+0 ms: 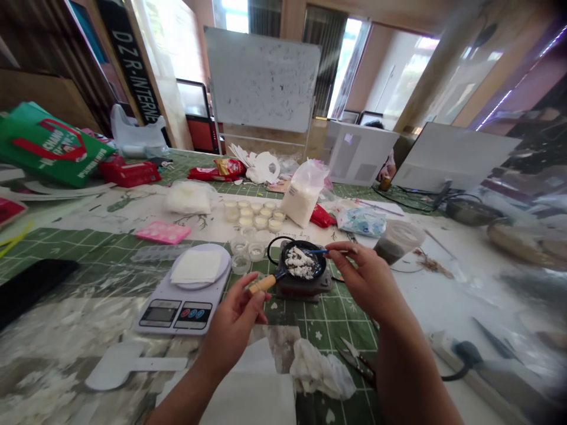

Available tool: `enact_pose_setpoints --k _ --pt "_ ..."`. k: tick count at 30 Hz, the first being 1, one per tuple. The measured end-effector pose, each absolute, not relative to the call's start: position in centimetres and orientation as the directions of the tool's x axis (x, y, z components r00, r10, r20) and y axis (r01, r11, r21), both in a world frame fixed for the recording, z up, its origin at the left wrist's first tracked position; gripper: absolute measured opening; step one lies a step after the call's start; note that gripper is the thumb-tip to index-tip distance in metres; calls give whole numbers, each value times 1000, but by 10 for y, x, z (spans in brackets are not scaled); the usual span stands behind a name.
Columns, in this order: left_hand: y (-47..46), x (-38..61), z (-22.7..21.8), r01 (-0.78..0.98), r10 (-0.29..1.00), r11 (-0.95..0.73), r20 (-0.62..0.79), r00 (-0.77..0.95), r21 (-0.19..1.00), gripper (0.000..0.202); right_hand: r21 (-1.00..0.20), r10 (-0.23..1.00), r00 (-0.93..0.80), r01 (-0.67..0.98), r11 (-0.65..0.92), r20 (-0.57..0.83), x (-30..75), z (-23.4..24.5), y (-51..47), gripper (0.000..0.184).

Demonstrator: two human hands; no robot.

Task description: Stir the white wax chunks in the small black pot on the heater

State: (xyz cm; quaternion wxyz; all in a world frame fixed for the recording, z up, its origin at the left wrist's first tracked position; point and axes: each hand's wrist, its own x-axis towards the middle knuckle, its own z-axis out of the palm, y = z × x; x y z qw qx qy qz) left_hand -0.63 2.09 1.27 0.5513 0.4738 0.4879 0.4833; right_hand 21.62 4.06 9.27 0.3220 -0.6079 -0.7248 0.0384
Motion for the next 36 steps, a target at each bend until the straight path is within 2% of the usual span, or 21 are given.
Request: enact_pose_setpoints --k 3,7,11,15,18,20,24,27,36 --pt "24 -14 29 256 991 92 -114 74 962 51 -433 928 -106 861 266 358 216 94 39 22" --pt "28 -22 52 580 989 32 -112 102 814 51 -471 918 -85 838 276 387 220 99 33 25" --pt "42 -26 69 732 962 -71 -147 230 678 51 -488 935 -143 821 295 325 221 99 33 25" --pt "62 -23 82 859 894 -251 -234 382 446 39 -469 904 -35 846 253 425 221 96 36 23" --pt "74 -18 90 904 868 -309 -302 394 295 34 -425 914 -53 873 239 403 221 96 37 21" --pt "79 -16 94 920 874 -309 -309 375 242 32 -416 923 -76 877 241 376 222 96 37 21" --pt "87 -20 94 918 884 -319 -275 379 237 30 -395 895 -36 889 232 444 221 97 36 22" --pt "90 -26 91 901 880 -345 -243 408 263 31 -359 903 -77 901 245 423 219 96 36 23" --pt "91 -30 90 876 871 -356 -224 437 325 30 -395 875 -98 865 311 473 211 93 35 22"
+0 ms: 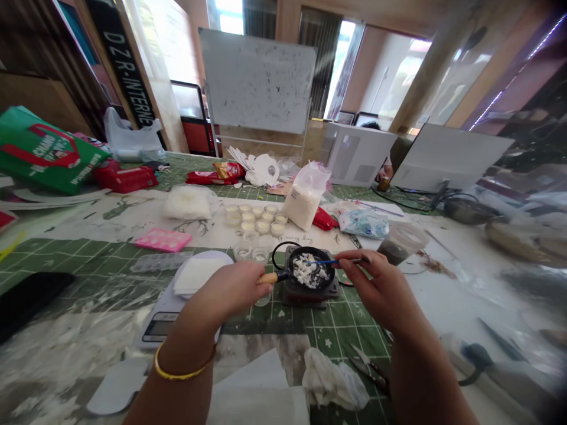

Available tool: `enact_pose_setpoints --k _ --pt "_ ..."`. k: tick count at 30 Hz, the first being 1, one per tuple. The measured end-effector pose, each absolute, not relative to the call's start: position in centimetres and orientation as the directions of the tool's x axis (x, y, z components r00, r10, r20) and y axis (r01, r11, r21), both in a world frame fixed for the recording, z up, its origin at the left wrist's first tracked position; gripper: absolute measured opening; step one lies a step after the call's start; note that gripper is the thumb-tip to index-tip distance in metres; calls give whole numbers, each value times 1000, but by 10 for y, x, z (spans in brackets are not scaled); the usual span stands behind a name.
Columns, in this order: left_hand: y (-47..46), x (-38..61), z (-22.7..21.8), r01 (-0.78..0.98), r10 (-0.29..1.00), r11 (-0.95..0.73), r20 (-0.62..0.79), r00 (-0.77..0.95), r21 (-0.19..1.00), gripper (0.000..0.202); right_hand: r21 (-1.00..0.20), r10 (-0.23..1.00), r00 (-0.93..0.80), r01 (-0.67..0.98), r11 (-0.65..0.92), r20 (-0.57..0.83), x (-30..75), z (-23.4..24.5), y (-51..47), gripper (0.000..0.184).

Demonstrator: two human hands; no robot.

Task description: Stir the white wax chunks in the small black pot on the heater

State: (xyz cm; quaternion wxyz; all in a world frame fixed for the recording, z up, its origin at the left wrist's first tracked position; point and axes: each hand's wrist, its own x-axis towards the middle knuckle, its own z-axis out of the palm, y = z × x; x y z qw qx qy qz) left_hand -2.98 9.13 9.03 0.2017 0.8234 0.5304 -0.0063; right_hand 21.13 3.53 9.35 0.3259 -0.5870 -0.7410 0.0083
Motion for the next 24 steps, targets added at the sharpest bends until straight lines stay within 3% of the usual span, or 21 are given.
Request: enact_pose_setpoints --k 4,7,14,19,24 --pt "90 -28 89 837 847 -414 -185 498 357 26 -420 900 -158 842 337 405 210 95 34 21" --pt "89 -28 89 819 832 -451 -164 530 355 27 -413 882 -61 867 280 468 211 93 36 21" --pt "85 -26 91 858 865 -415 -162 475 303 38 -311 906 -86 922 229 414 213 93 40 22" --pt "83 -25 88 862 867 -417 -159 473 287 42 -329 904 -157 895 300 398 211 92 40 22" --pt "83 -25 87 857 861 -427 -159 483 290 44 -302 912 -101 924 234 398 210 91 40 20"
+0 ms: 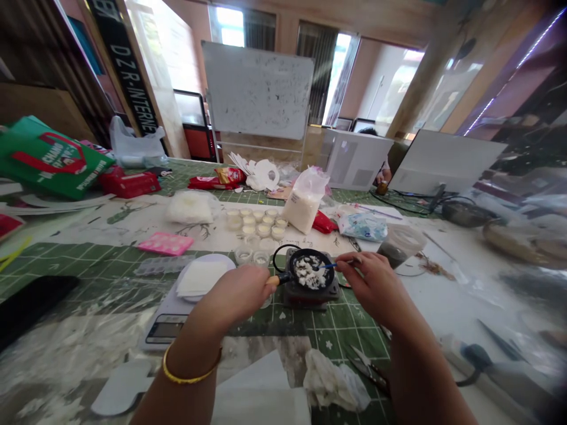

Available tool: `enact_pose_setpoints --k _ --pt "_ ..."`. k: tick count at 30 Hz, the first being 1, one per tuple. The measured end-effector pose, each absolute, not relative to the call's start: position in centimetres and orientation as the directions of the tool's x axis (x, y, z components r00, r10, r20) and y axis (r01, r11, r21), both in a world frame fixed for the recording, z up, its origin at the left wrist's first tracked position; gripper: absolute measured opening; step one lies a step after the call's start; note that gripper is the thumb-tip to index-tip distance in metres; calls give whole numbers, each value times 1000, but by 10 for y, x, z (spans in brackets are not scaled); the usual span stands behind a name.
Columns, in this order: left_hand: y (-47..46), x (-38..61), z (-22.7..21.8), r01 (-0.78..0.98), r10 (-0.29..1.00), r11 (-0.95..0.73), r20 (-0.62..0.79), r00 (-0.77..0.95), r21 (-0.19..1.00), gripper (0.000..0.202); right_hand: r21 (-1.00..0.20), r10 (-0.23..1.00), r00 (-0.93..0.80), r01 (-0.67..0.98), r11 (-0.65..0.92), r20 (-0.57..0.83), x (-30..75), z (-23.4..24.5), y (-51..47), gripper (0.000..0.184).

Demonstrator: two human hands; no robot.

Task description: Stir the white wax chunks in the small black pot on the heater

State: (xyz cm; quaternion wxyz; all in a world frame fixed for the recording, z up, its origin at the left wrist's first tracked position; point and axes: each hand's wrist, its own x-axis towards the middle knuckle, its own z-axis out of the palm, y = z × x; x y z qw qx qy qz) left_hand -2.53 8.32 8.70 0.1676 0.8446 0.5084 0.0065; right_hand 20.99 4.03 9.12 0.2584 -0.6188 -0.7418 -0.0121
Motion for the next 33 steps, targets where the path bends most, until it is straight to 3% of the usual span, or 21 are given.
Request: enact_pose_setpoints --k 4,9,13,18,21,24,29,33 --pt "83 -25 88 861 857 -436 -169 486 262 44 -322 908 -153 901 290 391 209 92 39 21" --pt "82 -24 89 859 849 -449 -182 496 246 45 -302 906 -101 923 240 412 209 96 34 20" --pt "82 -23 90 862 847 -459 -187 498 214 43 -350 906 -179 880 322 384 206 96 32 19" --pt "82 -23 91 854 838 -479 -186 514 203 43 -310 899 -103 917 252 426 209 94 33 18" --pt "83 -23 90 847 832 -490 -179 525 204 42 -357 882 -124 882 308 454 210 95 30 19" --pt "82 -24 89 844 829 -490 -183 529 217 42 -408 897 -205 835 369 393 207 94 34 19" --pt "82 -24 89 850 835 -486 -181 520 203 42 -368 908 -87 895 251 409 209 89 44 20" --pt "83 -23 91 851 831 -488 -194 521 195 43 -384 912 -139 874 296 386 211 89 43 21"
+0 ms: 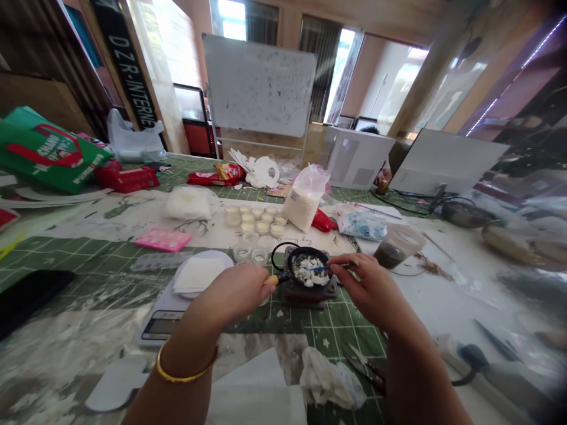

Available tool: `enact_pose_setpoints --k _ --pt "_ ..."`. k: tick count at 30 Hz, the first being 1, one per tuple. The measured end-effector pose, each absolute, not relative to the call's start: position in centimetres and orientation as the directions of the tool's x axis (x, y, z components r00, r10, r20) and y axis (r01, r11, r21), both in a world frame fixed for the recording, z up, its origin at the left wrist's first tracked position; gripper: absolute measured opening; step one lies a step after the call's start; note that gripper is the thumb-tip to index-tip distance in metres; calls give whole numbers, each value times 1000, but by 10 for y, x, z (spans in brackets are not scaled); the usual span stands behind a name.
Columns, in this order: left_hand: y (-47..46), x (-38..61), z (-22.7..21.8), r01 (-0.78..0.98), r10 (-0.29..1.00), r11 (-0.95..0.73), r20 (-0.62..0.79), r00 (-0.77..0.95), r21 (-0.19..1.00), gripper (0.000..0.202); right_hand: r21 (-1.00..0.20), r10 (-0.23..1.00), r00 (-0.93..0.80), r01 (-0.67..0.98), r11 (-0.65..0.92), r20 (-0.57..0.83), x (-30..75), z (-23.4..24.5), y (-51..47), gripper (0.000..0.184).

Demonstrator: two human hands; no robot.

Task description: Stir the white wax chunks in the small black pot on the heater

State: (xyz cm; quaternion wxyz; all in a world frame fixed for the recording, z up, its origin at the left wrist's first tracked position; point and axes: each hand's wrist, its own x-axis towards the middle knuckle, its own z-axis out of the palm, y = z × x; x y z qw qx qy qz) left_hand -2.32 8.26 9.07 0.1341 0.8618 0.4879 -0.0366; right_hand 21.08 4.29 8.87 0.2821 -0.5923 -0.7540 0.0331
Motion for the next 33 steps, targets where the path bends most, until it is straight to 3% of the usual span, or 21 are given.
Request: enact_pose_setpoints --k 6,11,16,23,33 --pt "82 -23 92 856 833 -479 -209 513 192 43 -328 910 -68 919 217 409 213 89 42 18" --pt "82 -23 91 852 831 -488 -198 520 191 43 -350 903 -156 885 307 400 211 90 39 20" --pt "82 -24 90 848 829 -489 -195 525 204 45 -307 899 -83 923 232 429 215 93 36 20" --pt "83 -24 89 856 835 -474 -202 511 206 45 -393 917 -162 866 309 364 208 95 34 20" --pt "82 -23 91 856 833 -472 -213 511 209 44 -303 867 -46 926 223 497 213 92 38 18"
